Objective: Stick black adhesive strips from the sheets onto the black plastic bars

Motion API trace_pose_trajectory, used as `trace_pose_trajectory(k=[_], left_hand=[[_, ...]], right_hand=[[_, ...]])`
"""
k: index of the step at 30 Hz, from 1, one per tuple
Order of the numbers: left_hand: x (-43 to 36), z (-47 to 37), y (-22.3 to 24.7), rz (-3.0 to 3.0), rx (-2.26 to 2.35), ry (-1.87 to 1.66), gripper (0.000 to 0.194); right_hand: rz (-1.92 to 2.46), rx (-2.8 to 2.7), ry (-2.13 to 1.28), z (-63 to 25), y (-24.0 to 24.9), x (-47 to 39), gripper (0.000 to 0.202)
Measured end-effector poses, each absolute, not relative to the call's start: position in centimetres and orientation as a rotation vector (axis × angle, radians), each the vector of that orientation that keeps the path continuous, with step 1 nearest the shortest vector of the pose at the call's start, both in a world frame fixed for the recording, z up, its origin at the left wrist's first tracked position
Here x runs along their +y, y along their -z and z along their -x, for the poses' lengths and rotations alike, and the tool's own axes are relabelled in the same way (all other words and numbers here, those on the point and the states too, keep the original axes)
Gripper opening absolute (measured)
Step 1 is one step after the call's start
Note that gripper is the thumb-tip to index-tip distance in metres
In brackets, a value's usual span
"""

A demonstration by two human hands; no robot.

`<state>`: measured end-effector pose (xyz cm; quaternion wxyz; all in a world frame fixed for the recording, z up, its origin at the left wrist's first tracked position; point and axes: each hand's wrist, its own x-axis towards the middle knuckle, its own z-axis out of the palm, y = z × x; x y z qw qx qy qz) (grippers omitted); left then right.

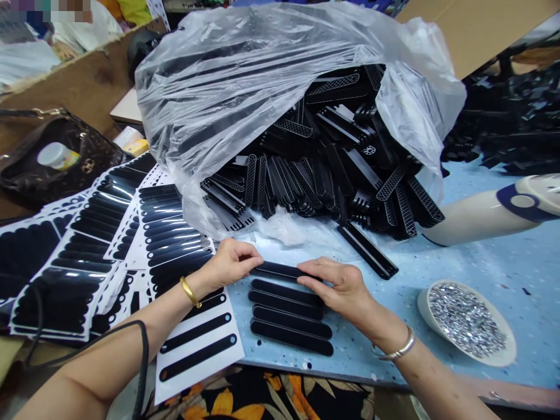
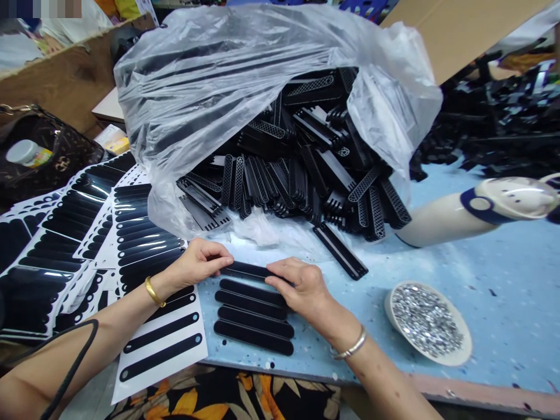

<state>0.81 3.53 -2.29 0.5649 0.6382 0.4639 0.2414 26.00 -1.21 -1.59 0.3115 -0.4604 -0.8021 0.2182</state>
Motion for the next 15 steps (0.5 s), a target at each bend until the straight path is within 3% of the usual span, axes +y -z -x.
trace_pose_trajectory(k=[15], left_hand=[[3.61,-0.77,2.33,-1.527,1.073,-0.589,0.022]], right_hand=[[1.195,-2.099,-0.611,-26.24,1.84,-1.49,0.018]])
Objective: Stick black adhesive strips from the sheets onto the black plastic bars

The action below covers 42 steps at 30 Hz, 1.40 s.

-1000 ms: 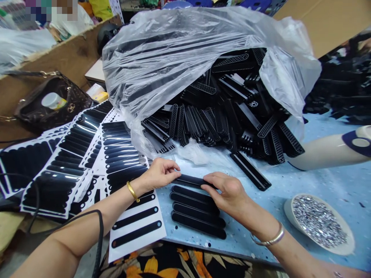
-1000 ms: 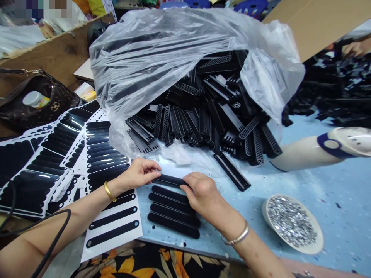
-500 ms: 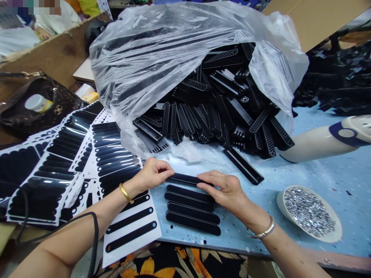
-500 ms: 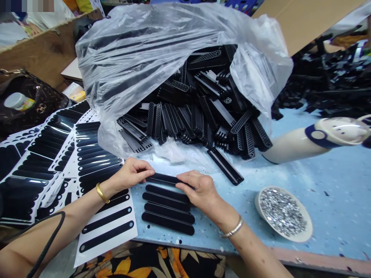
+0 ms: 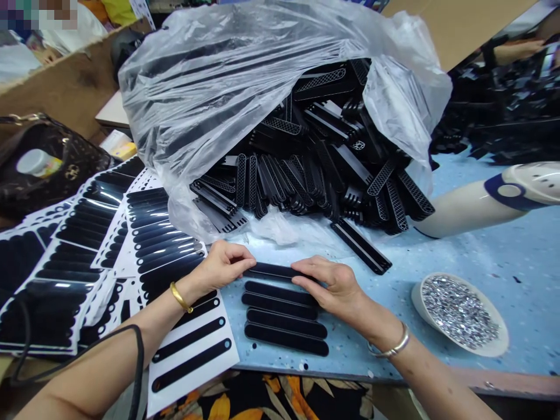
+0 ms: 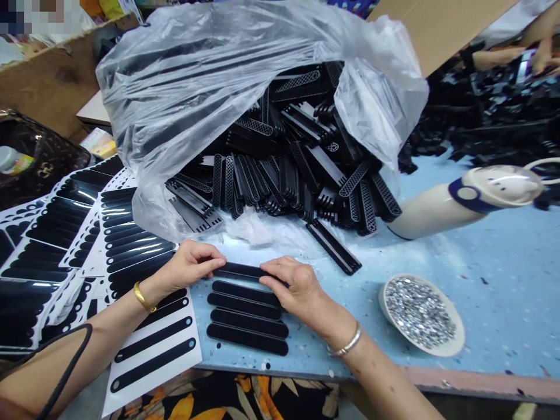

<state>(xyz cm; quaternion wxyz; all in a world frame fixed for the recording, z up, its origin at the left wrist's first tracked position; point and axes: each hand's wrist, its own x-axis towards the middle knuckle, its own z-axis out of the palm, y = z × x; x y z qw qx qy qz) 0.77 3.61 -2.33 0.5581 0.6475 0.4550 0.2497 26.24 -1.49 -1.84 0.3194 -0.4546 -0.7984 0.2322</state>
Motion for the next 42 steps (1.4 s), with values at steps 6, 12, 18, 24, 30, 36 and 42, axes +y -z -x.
trace_pose_trajectory(k=[6,12,18,24,30,36,42], left_hand=[[3.5,-0.7,2.5,-1.544,1.062,-0.594,0.022],[3.5,-0.7,2.9,-1.569,1.058,-0.596,0.021],[3.5,-0.7,2.8,-1.644,1.085,-0.576,0.021],[3.3,-0.6,2.6,-1.925,1.096,-0.600,0.026],[2.6,-1.2,1.6,-2.491,1.044,-0.708,0.023],[3.1,-3.7,0.1,-2.579,0.889,-0.547,0.021],[3.6,-5.9,0.3,-2.549,0.828,-0.401,0.027]], right_hand=[[1.238,-2.083,-0.562,-26.4,1.8,-1.8,0.021],[1.525,-1.792,-0.246,-29.1,-2.3,-3.5,0.014],[1.733,-1.643,-0.606,-29.4,-0.9,-4.5,0.022],[1.774,-1.503,-0.757,-27.6,3.0,-3.1,0.038],[1.744,-1.555,-0.649,-28.0,3.2,-2.7,0.031],[1.703,-1.613,-0.553,-28.9,2.2,-3.1,0.024],[1.547,-1.778,-0.467,-28.3,2.6,-4.4,0.026]])
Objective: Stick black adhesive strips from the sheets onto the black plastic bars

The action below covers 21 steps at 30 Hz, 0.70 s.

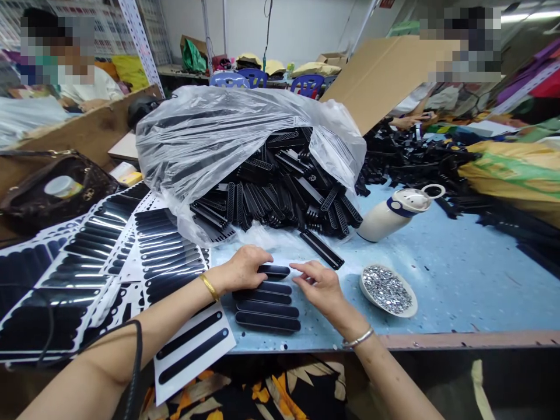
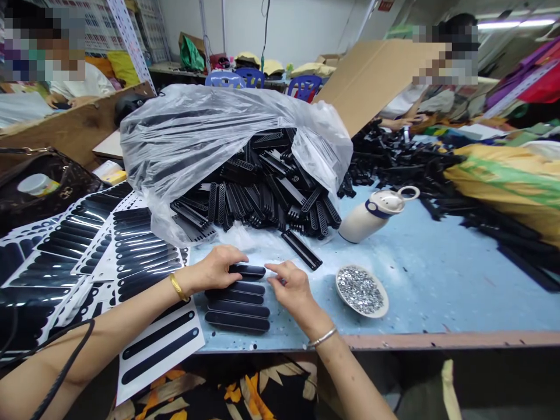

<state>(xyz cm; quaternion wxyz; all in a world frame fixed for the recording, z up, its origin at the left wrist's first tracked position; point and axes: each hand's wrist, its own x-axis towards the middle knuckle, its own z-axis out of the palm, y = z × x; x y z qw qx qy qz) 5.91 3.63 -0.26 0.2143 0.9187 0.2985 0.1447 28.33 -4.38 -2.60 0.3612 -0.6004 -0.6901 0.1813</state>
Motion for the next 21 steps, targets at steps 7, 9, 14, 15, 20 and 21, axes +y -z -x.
trace_pose_trajectory(k=[7,9,14,15,20,21], left_hand=[[3.2,-6.5,0.9,-2.538,0.766,-0.350,0.017],[3.0,-6.5,1.3,-2.513,0.775,-0.376,0.018],[2.8,-6.6,2.2,-2.453,0.808,-0.420,0.021],[2.8,-6.6,2.3,-2.445,0.814,-0.419,0.021],[3.1,-6.6,2.1,-2.408,0.823,-0.412,0.021],[3.2,-6.4,2.0,-2.394,0.822,-0.421,0.021]], right_hand=[[1.361,-1.878,-0.346,-27.2,4.7,-4.1,0.023],[1.334,-1.870,-0.338,-27.0,4.8,-4.1,0.023],[1.332,-1.821,-0.315,-26.4,4.6,-4.5,0.023],[1.333,-1.813,-0.312,-26.3,4.6,-4.5,0.023],[1.345,-1.763,-0.353,-26.6,4.5,-4.3,0.018],[1.368,-1.750,-0.393,-26.8,4.3,-4.3,0.016]])
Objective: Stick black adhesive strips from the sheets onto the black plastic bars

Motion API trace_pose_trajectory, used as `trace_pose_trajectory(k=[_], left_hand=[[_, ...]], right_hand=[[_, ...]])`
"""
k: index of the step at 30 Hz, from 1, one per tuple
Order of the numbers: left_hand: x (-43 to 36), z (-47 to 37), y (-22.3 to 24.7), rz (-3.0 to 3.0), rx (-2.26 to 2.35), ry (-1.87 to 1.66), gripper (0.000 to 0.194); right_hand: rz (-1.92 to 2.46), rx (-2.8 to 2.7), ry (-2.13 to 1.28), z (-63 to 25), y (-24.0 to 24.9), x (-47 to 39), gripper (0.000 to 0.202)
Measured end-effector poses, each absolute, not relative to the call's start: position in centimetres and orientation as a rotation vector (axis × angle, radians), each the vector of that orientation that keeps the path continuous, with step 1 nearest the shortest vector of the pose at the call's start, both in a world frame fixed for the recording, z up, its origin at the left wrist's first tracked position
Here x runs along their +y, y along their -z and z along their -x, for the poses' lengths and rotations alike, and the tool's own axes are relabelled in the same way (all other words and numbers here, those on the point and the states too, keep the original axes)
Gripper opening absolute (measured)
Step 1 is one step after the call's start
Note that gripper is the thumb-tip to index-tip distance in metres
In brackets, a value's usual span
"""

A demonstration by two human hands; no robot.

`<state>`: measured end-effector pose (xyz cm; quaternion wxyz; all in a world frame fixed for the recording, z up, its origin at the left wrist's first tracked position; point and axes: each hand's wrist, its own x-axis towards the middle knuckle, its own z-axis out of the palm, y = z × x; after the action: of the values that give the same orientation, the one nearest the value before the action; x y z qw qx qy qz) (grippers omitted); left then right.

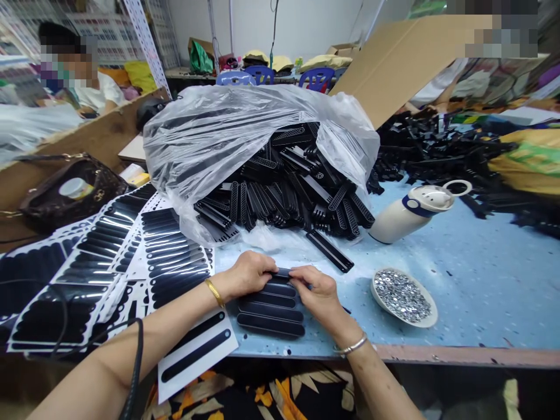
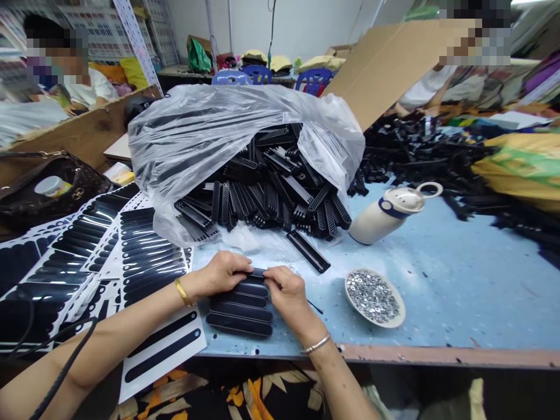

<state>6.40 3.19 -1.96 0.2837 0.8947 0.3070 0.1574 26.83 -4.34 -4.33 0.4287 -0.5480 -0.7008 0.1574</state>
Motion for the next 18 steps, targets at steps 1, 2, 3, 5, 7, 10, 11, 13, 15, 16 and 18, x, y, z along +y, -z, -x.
trace_pose_trajectory(k=[1,2,3,5,7,10,11,13,15,16,18], left_hand=[[3.2,-6.2,1.8,-2.374,0.823,-0.442,0.022],[3.3,-5.9,1.5,-2.347,0.830,-0.477,0.024],[3.3,-5.5,1.3,-2.311,0.845,-0.521,0.027],[3.4,-4.8,0.9,-2.238,0.919,-0.611,0.028],[3.6,-4.3,0.7,-2.221,1.040,-0.642,0.024],[4.0,-4.1,1.0,-2.317,1.092,-0.539,0.021],[4.2,-4.2,1.2,-2.348,1.053,-0.497,0.022],[4.6,-4.3,1.9,-2.363,0.964,-0.451,0.023],[4.9,-4.4,2.5,-2.342,0.926,-0.453,0.025],[5.0,-4.4,2.8,-2.328,0.923,-0.461,0.025],[5.1,-4.4,3.3,-2.307,0.921,-0.473,0.026]], right_hand=[[1.398,-1.727,-0.441,-27.2,4.1,-4.4,0.016],[1.432,-1.692,-0.488,-27.5,3.9,-4.4,0.017],[1.469,-1.647,-0.525,-27.8,3.7,-4.3,0.021],[1.568,-1.572,-0.558,-28.1,3.4,-4.1,0.027],[1.671,-1.561,-0.550,-27.9,3.3,-3.7,0.036],[1.750,-1.633,-0.530,-26.7,3.5,-2.7,0.041],[1.755,-1.658,-0.526,-26.3,3.7,-2.4,0.040],[1.769,-1.703,-0.518,-25.8,3.9,-2.0,0.041],[1.777,-1.734,-0.511,-25.6,4.0,-1.7,0.045],[1.778,-1.744,-0.510,-25.7,4.0,-1.6,0.047],[1.776,-1.756,-0.512,-25.8,4.0,-1.5,0.052]])
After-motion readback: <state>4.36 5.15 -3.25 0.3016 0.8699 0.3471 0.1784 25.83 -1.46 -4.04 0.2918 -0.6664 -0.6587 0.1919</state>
